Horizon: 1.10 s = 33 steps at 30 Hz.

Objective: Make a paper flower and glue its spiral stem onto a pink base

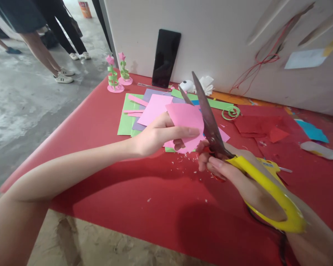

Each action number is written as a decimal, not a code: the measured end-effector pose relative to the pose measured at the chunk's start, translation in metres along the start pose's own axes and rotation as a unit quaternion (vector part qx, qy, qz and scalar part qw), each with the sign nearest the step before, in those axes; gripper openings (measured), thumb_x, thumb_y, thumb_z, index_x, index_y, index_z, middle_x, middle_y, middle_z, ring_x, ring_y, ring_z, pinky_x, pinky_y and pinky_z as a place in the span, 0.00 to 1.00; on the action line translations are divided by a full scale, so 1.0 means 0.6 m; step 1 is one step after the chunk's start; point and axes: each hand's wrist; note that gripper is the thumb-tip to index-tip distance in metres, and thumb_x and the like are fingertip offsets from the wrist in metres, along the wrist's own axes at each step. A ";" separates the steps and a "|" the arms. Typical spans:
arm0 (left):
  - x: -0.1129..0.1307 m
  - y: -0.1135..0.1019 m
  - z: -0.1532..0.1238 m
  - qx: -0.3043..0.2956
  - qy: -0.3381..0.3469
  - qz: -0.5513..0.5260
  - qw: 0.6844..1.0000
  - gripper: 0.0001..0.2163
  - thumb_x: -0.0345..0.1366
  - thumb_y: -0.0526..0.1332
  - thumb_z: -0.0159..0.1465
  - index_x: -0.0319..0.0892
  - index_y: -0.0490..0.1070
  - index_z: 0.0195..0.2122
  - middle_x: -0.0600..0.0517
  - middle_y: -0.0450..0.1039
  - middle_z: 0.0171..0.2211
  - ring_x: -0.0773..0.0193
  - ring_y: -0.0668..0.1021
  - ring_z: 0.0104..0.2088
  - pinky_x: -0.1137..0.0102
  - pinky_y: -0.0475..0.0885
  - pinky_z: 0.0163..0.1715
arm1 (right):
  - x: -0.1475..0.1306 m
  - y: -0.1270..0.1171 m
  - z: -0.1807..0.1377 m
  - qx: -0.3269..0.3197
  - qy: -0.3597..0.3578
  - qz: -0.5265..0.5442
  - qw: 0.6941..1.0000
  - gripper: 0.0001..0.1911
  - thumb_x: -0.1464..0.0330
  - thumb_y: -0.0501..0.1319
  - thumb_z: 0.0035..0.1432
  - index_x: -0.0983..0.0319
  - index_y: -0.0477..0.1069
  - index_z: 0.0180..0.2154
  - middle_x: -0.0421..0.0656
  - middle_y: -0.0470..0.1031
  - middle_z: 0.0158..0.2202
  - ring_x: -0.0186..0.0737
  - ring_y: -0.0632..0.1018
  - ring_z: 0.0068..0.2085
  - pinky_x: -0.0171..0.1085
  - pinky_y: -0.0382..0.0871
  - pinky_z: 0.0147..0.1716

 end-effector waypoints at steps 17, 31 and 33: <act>0.007 0.001 0.001 0.035 -0.009 0.014 0.999 0.11 0.33 0.61 0.54 0.39 0.65 0.15 0.57 0.63 0.14 0.75 0.67 0.18 0.78 0.64 0.17 | -0.001 0.006 0.001 0.005 -0.014 0.037 0.999 0.14 0.59 0.47 0.64 0.62 0.63 0.35 0.36 0.68 0.24 0.24 0.64 0.22 0.28 0.58 0.22; 0.005 0.003 -0.001 0.030 -0.014 -0.007 0.999 0.13 0.33 0.61 0.55 0.39 0.64 0.15 0.58 0.61 0.13 0.77 0.65 0.17 0.79 0.63 0.17 | -0.003 0.006 0.006 0.018 -0.019 0.024 0.999 0.12 0.61 0.49 0.63 0.62 0.65 0.34 0.34 0.64 0.21 0.23 0.61 0.20 0.25 0.56 0.19; 0.004 0.003 -0.001 0.026 -0.015 -0.009 1.000 0.13 0.33 0.61 0.54 0.39 0.64 0.15 0.58 0.61 0.13 0.77 0.65 0.17 0.78 0.63 0.17 | -0.002 0.006 0.005 0.022 -0.023 0.023 0.999 0.13 0.61 0.48 0.63 0.62 0.65 0.34 0.34 0.64 0.21 0.23 0.61 0.20 0.26 0.56 0.19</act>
Point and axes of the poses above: each hand's wrist, its own z-axis towards the middle knuckle, its own y-axis out of the palm, x = y × z
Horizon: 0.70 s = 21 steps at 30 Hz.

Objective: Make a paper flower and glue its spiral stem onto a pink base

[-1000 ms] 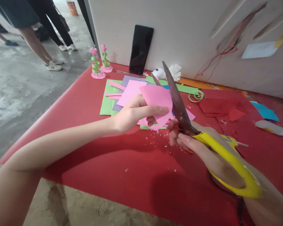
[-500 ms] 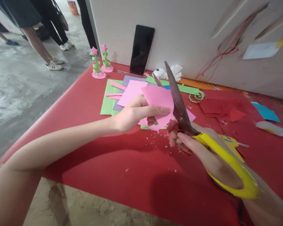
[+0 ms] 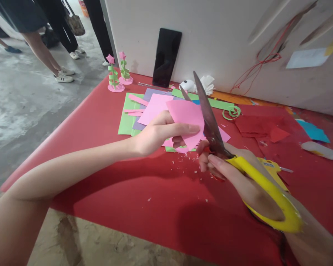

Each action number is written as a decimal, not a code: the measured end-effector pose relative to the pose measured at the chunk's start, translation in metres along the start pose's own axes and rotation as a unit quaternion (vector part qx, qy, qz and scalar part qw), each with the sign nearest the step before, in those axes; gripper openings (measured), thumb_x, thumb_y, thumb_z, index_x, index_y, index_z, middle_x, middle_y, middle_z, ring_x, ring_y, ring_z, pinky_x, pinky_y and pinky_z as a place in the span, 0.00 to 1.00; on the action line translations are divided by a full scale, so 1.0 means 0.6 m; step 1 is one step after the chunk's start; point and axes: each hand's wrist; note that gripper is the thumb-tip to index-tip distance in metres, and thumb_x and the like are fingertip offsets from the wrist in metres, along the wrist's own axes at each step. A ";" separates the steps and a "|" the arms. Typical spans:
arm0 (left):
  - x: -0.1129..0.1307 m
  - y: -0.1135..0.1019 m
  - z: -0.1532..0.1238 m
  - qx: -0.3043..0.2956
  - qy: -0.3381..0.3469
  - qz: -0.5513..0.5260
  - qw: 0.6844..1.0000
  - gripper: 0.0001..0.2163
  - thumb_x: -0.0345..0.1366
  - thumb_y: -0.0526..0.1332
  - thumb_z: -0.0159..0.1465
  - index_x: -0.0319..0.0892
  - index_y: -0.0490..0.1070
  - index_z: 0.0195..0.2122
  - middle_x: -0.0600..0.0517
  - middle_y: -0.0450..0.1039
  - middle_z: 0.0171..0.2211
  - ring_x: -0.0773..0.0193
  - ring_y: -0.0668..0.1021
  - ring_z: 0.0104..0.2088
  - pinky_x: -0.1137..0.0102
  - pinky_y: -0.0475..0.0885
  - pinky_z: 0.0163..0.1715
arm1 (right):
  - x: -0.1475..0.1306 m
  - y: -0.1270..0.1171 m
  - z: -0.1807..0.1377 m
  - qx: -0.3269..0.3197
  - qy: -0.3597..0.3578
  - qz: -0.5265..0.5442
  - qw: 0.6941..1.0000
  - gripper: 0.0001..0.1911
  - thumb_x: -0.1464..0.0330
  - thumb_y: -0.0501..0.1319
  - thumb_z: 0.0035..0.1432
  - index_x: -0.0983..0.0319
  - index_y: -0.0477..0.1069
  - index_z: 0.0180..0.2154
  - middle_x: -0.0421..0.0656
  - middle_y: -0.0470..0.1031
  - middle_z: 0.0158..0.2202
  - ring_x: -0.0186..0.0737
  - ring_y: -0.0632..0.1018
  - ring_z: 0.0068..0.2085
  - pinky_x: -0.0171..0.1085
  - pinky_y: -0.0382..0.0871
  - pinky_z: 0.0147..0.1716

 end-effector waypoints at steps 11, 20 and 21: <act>0.005 0.004 0.001 -0.019 -0.025 -0.040 0.999 0.12 0.29 0.60 0.54 0.39 0.61 0.16 0.59 0.56 0.14 0.77 0.62 0.16 0.78 0.60 0.15 | -0.008 0.000 -0.001 0.011 -0.001 -0.011 1.000 0.15 0.59 0.48 0.64 0.63 0.65 0.34 0.36 0.62 0.19 0.24 0.61 0.20 0.28 0.56 0.20; 0.004 -0.001 -0.002 -0.122 -0.040 0.055 0.990 0.11 0.32 0.59 0.59 0.39 0.65 0.19 0.56 0.62 0.18 0.75 0.64 0.19 0.76 0.60 0.19 | -0.003 0.003 -0.003 0.054 0.043 0.069 0.995 0.17 0.54 0.53 0.61 0.63 0.65 0.33 0.37 0.63 0.18 0.24 0.60 0.16 0.28 0.51 0.14; 0.004 -0.002 -0.002 -0.122 -0.040 0.060 0.990 0.12 0.32 0.58 0.59 0.39 0.64 0.19 0.56 0.62 0.17 0.75 0.64 0.19 0.76 0.60 0.19 | -0.003 0.001 -0.002 0.054 0.060 0.113 0.990 0.18 0.53 0.54 0.60 0.63 0.65 0.35 0.37 0.65 0.19 0.24 0.60 0.16 0.28 0.51 0.13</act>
Point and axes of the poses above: each hand's wrist, its own z-axis towards the middle knuckle, its own y-axis out of the palm, x = y × z
